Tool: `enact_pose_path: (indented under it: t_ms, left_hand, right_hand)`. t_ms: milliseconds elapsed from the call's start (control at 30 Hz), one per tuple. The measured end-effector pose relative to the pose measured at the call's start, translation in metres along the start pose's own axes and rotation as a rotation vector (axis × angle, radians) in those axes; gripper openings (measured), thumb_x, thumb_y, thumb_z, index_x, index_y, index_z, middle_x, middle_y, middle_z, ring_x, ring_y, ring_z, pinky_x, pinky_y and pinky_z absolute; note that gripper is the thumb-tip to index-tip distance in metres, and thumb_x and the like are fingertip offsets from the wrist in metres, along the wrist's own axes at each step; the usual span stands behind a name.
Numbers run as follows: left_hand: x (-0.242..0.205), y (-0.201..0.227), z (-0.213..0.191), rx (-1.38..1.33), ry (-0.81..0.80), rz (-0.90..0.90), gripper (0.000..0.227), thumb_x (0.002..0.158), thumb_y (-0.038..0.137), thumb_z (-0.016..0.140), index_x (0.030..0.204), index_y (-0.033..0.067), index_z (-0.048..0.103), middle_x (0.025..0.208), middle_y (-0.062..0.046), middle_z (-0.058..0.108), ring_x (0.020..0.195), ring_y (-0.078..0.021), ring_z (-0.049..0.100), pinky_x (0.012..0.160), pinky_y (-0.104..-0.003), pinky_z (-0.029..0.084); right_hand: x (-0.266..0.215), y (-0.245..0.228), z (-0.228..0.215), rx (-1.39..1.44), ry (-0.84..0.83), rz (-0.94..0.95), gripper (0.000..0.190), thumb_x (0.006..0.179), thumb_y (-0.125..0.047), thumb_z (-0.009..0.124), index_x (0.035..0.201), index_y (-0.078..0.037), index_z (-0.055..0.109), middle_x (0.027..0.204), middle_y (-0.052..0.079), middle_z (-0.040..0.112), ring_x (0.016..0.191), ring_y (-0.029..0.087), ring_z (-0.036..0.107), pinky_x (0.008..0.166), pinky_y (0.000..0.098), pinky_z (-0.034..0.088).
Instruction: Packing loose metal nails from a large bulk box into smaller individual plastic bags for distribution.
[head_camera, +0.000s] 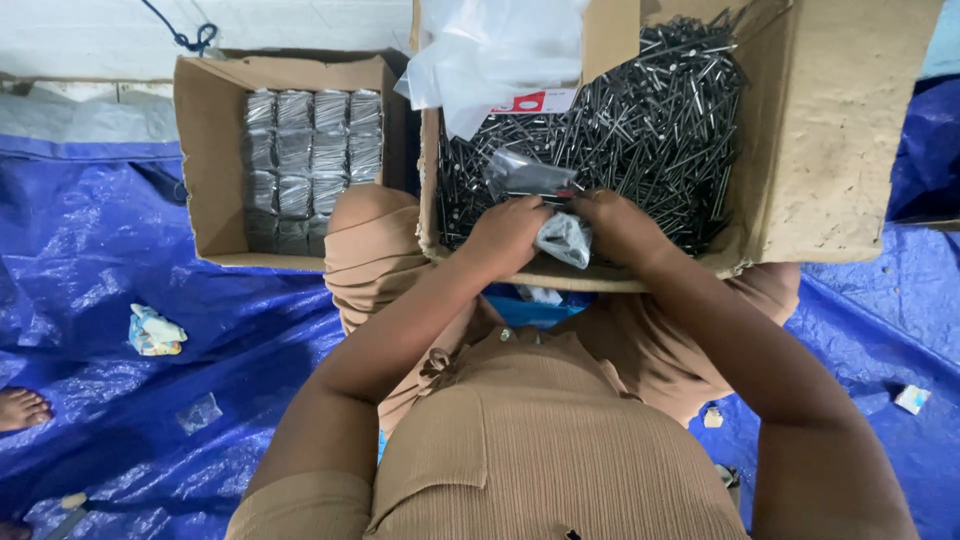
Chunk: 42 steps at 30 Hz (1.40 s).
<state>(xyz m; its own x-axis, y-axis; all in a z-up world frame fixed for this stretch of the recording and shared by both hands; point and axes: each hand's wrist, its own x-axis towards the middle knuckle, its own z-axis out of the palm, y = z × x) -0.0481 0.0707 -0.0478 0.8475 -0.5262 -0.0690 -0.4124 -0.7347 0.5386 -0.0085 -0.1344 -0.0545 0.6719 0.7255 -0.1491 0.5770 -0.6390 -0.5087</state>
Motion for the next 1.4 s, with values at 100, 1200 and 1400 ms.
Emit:
enact_pose_path:
  t_ms: [100, 1200, 1400]
  left_hand:
    - [-0.001, 0.008, -0.008, -0.062, 0.031, -0.021, 0.024, 0.074, 0.010, 0.055, 0.096, 0.0029, 0.060, 0.089, -0.014, 0.058, 0.081, -0.0369, 0.059, 0.068, -0.045, 0.051]
    - [-0.009, 0.013, -0.080, -0.171, 0.323, 0.109, 0.004, 0.074, 0.006, 0.064, 0.075, 0.0101, 0.064, 0.069, -0.005, 0.064, 0.068, -0.0254, 0.064, 0.060, -0.031, 0.050]
    - [-0.011, 0.024, -0.104, -0.136, 0.326, 0.348, 0.016, 0.080, -0.003, 0.056, 0.093, 0.0031, 0.063, 0.083, -0.017, 0.063, 0.081, -0.0339, 0.063, 0.069, -0.039, 0.052]
  right_hand:
    - [-0.005, -0.001, -0.002, 0.058, 0.050, 0.008, 0.028, 0.070, -0.003, 0.066, 0.097, 0.001, 0.061, 0.088, 0.020, 0.063, 0.087, 0.035, 0.062, 0.078, 0.0393, 0.049]
    - [-0.014, -0.039, -0.018, 0.604, 0.637, 0.001, 0.014, 0.073, -0.002, 0.072, 0.080, -0.003, 0.061, 0.074, 0.012, 0.058, 0.076, 0.029, 0.058, 0.074, 0.0398, 0.043]
    - [-0.023, -0.048, -0.028, 0.553, 0.638, 0.018, 0.018, 0.072, -0.010, 0.077, 0.073, -0.006, 0.060, 0.069, 0.009, 0.059, 0.071, 0.027, 0.059, 0.071, 0.0374, 0.043]
